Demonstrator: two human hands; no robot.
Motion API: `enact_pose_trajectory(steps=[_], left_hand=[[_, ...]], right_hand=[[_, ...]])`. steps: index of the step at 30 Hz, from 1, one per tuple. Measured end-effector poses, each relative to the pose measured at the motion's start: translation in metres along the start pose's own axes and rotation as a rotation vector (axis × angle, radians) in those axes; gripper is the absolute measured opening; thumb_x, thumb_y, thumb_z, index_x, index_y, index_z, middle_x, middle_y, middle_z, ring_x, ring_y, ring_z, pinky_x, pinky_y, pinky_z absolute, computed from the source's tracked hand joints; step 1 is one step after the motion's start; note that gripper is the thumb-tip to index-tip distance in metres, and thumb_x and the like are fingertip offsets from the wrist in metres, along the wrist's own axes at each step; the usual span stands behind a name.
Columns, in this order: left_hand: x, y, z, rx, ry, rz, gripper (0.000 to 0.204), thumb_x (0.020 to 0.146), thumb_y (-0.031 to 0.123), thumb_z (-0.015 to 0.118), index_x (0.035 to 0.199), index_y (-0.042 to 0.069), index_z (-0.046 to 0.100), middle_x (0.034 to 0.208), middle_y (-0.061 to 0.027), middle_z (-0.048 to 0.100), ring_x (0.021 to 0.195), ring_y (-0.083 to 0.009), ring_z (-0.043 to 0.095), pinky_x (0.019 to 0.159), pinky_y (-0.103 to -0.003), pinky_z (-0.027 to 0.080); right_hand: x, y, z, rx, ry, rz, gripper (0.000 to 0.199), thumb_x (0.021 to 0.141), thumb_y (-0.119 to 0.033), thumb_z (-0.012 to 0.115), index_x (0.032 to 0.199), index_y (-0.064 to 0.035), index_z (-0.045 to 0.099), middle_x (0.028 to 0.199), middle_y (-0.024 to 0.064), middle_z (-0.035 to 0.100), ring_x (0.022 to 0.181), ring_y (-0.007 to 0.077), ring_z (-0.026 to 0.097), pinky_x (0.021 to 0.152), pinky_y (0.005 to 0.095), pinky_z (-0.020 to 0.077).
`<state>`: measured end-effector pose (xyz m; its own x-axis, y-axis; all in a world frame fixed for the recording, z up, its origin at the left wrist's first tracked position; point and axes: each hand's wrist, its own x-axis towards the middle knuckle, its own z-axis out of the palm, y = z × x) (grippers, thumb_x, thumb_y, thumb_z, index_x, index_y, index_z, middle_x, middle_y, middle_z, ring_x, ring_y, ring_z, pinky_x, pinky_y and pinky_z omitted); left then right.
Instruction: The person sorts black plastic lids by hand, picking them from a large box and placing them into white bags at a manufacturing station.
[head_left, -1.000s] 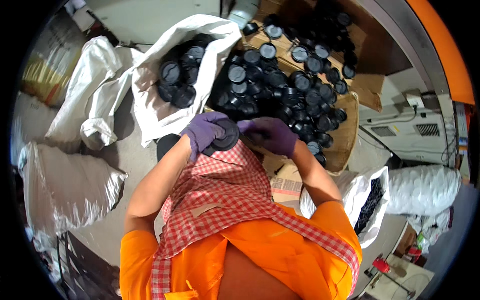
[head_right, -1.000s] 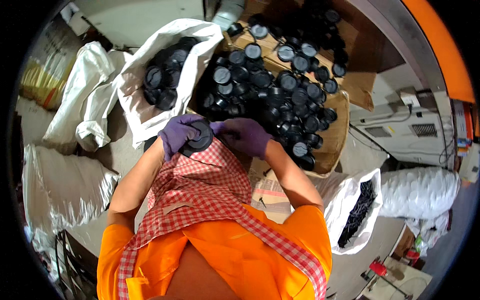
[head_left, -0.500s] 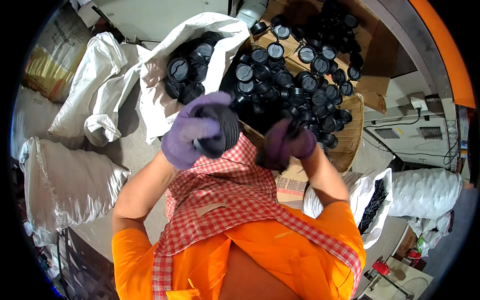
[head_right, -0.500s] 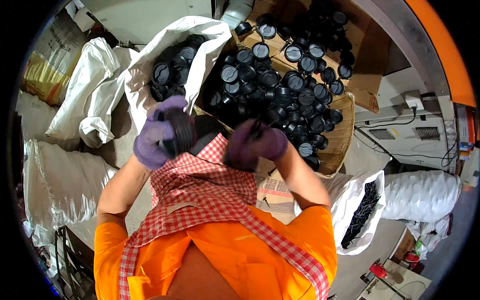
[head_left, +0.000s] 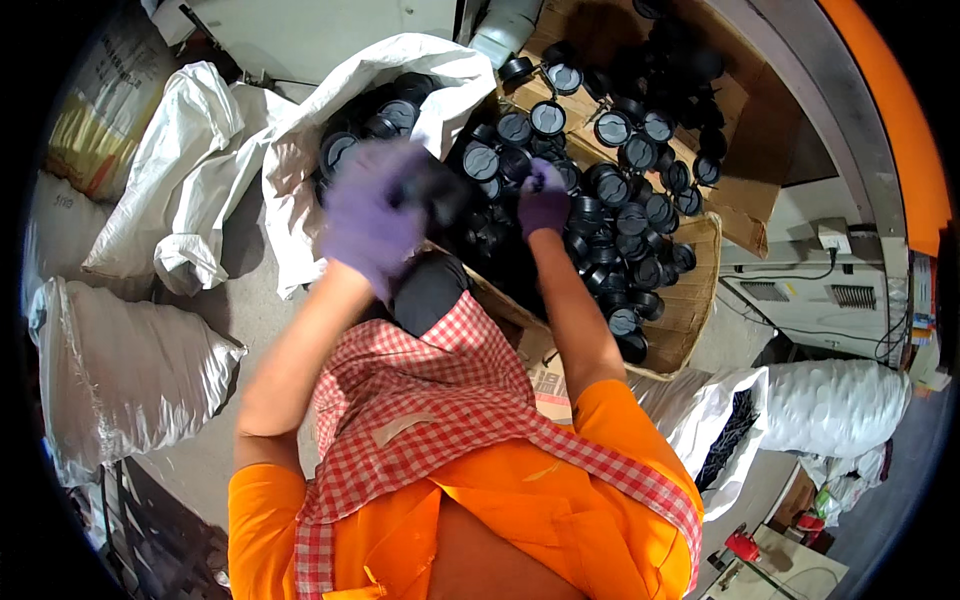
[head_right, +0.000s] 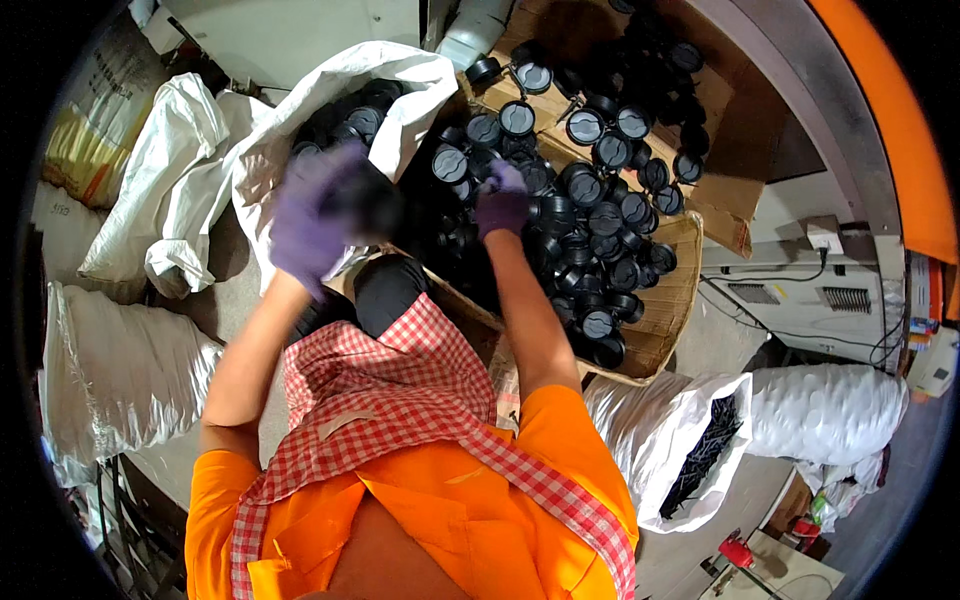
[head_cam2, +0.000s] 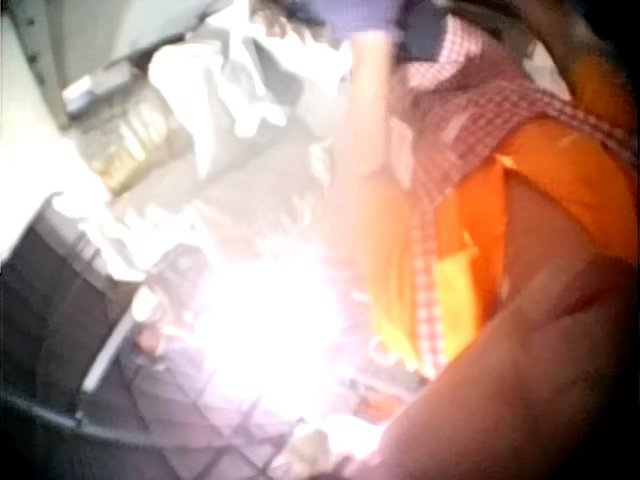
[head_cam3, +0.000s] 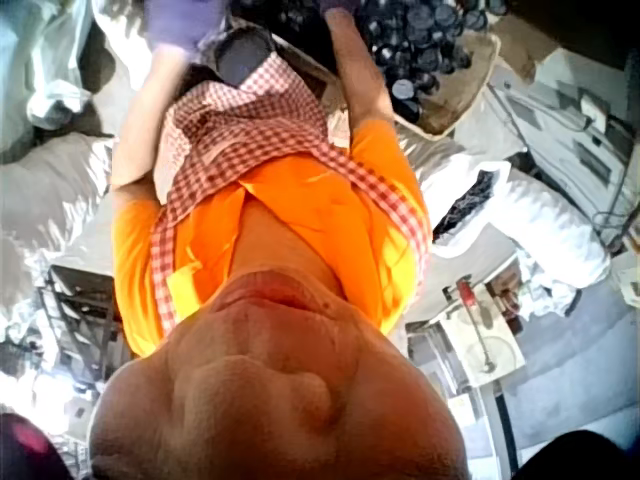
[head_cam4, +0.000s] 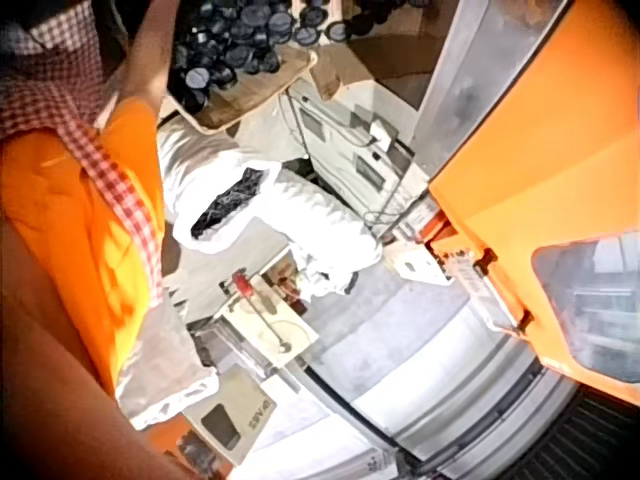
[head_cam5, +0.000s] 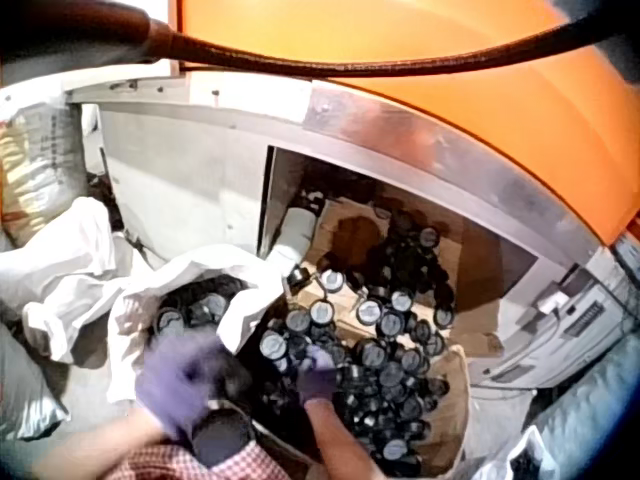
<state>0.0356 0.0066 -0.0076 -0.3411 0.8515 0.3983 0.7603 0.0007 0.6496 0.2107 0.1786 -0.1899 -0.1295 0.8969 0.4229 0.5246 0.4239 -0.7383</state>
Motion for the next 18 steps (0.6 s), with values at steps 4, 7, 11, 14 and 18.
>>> enact_pose_trajectory(steps=[4,7,11,14,18], left_hand=[[0.029,-0.055,-0.033,0.507,0.016,-0.222,0.082,0.063,0.011,0.071,0.137,0.017,0.035,0.135,-0.0221,0.035,0.126,-0.0389,0.033,0.104,-0.041,0.031],[0.008,-0.074,-0.04,0.161,-0.122,-0.061,0.079,0.064,0.012,0.072,0.135,0.006,0.037,0.136,-0.0189,0.038,0.129,-0.0321,0.032,0.106,-0.04,0.027],[-0.015,-0.039,-0.023,-0.253,-0.379,-0.312,0.05,0.073,0.011,0.067,0.119,0.0,0.053,0.121,-0.0159,0.054,0.113,-0.0251,0.052,0.097,-0.033,0.038],[-0.015,-0.018,-0.013,-0.233,-0.477,-0.199,0.045,0.075,0.012,0.065,0.117,0.0,0.054,0.116,-0.0156,0.057,0.11,-0.0245,0.054,0.092,-0.034,0.042],[-0.016,-0.006,0.016,-0.372,-0.565,-0.395,0.044,0.075,0.011,0.065,0.116,0.001,0.055,0.107,-0.013,0.059,0.096,-0.0198,0.058,0.084,-0.03,0.045]], right_hand=[[0.052,0.033,0.01,-0.293,-0.189,0.436,0.046,0.076,-0.009,0.058,0.121,-0.005,0.051,0.113,0.0189,0.057,0.105,0.0344,0.054,0.086,0.0408,0.0446],[0.079,0.066,0.016,-0.366,-0.235,0.449,0.059,0.075,-0.018,0.06,0.131,-0.0093,0.042,0.118,0.02,0.055,0.106,0.0361,0.055,0.088,0.0385,0.0436],[0.077,0.097,0.027,-0.503,-0.528,0.72,0.046,0.076,-0.028,0.06,0.117,-0.0073,0.054,0.113,0.0204,0.058,0.103,0.036,0.056,0.087,0.0401,0.0446],[0.045,0.099,0.026,-0.619,-0.65,0.687,0.042,0.077,-0.034,0.06,0.108,-0.0061,0.06,0.106,0.0206,0.061,0.099,0.0359,0.058,0.084,0.0414,0.046],[0.005,0.04,-0.036,-0.225,-0.611,0.291,0.037,0.08,-0.032,0.061,0.108,-0.0081,0.06,0.104,0.0155,0.063,0.096,0.0328,0.059,0.082,0.0394,0.0468]])
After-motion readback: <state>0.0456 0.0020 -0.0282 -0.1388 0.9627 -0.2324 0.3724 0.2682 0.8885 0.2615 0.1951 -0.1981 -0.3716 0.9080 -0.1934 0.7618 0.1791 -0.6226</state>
